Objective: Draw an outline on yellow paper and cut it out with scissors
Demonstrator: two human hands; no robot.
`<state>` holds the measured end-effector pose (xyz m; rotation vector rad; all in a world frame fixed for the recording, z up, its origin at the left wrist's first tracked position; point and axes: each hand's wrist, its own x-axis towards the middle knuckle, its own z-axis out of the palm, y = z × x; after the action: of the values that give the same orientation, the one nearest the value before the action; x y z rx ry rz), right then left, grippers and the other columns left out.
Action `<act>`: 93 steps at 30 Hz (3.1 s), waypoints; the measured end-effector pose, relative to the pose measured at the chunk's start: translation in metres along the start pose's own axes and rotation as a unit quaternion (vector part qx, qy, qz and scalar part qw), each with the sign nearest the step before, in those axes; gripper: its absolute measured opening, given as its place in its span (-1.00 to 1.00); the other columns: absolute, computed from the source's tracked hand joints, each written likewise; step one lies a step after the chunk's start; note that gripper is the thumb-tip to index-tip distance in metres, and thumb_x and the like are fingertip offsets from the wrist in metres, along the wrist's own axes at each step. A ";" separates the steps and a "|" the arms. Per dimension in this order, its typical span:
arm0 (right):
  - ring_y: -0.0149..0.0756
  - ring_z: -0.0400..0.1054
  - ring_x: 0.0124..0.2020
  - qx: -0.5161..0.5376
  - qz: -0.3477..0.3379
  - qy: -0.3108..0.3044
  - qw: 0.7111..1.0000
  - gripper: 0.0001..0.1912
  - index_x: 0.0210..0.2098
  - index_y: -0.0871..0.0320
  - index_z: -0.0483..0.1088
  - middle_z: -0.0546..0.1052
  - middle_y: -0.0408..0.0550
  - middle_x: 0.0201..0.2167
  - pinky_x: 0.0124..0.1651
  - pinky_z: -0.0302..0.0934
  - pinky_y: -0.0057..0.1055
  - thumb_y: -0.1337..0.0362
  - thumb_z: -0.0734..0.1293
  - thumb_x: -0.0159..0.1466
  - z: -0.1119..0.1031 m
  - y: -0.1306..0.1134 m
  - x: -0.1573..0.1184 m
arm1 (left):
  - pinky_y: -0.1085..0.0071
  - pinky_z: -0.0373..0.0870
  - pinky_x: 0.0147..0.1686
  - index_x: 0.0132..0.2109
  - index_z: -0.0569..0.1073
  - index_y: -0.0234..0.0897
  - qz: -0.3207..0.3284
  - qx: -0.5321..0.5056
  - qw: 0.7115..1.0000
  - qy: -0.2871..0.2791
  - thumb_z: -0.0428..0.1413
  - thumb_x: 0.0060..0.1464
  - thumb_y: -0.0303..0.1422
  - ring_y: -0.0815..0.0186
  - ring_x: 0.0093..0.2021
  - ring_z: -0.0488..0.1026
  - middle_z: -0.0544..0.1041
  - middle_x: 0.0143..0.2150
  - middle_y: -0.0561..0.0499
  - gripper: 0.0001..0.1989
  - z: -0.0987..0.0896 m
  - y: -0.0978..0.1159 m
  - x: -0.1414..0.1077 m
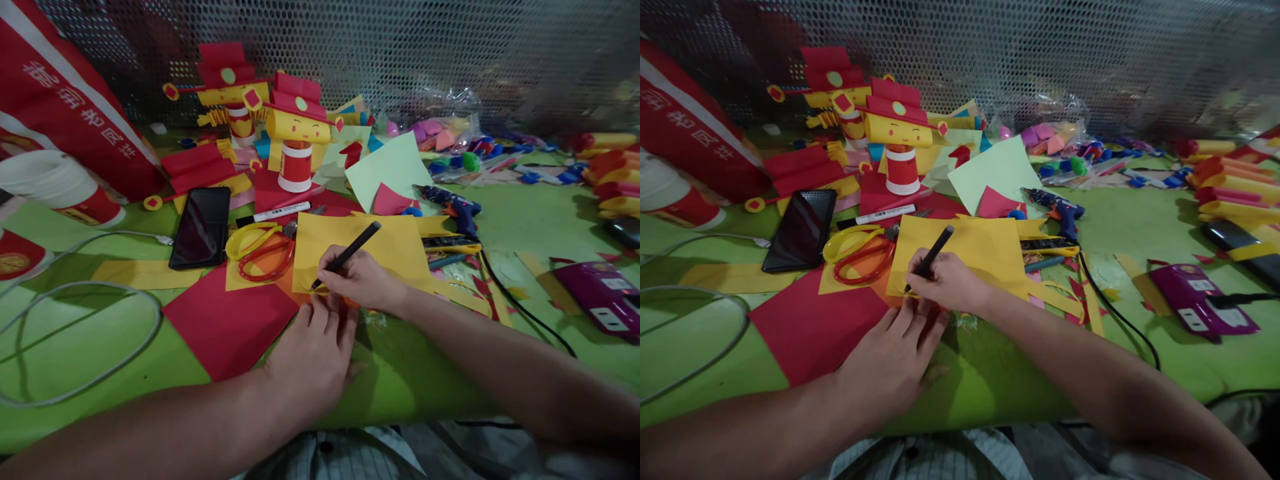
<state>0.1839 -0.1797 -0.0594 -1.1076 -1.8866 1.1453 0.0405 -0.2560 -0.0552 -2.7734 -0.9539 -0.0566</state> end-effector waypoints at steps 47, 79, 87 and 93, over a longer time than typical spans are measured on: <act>-0.45 0.23 -0.55 0.011 0.033 0.003 0.999 -0.92 -0.48 0.14 0.22 0.35 -0.19 -0.58 -0.49 0.14 -0.48 0.27 0.23 0.09 -0.010 0.000 -0.007 | 0.16 0.29 -0.16 0.13 0.30 -0.44 0.005 0.011 1.000 -0.017 -0.07 0.13 -0.14 -0.04 -0.03 0.38 0.40 0.07 -0.37 -0.46 -0.002 -0.001 0.001; -0.46 0.19 -0.56 -0.026 0.037 0.044 0.998 -0.92 -0.53 0.12 0.19 0.30 -0.21 -0.61 -0.49 0.11 -0.47 0.28 0.21 0.05 -0.016 0.001 -0.004 | 0.13 0.27 -0.16 0.13 0.31 -0.43 0.009 0.009 1.000 -0.011 -0.09 0.15 -0.14 -0.04 -0.04 0.37 0.38 0.08 -0.38 -0.47 -0.001 -0.001 0.000; -0.46 0.19 -0.57 -0.024 0.038 0.045 0.998 -0.93 -0.52 0.12 0.20 0.30 -0.21 -0.61 -0.48 0.11 -0.46 0.28 0.21 0.05 -0.016 0.002 -0.004 | 0.13 0.26 -0.16 0.13 0.31 -0.43 0.007 0.007 1.000 -0.010 -0.08 0.14 -0.12 -0.04 -0.04 0.36 0.38 0.08 -0.38 -0.46 0.000 -0.001 -0.001; -0.45 0.21 -0.55 -0.032 0.036 0.053 0.997 -0.94 -0.53 0.13 0.20 0.32 -0.19 -0.59 -0.48 0.11 -0.46 0.29 0.20 0.04 -0.016 0.001 -0.003 | 0.15 0.28 -0.18 0.11 0.33 -0.43 0.007 0.015 1.000 0.001 -0.07 0.12 -0.11 -0.05 -0.06 0.38 0.41 0.05 -0.37 -0.46 -0.001 -0.001 -0.001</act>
<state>0.1990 -0.1763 -0.0542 -1.2563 -1.8254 1.0506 0.0393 -0.2565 -0.0541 -2.7510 -0.9280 -0.0422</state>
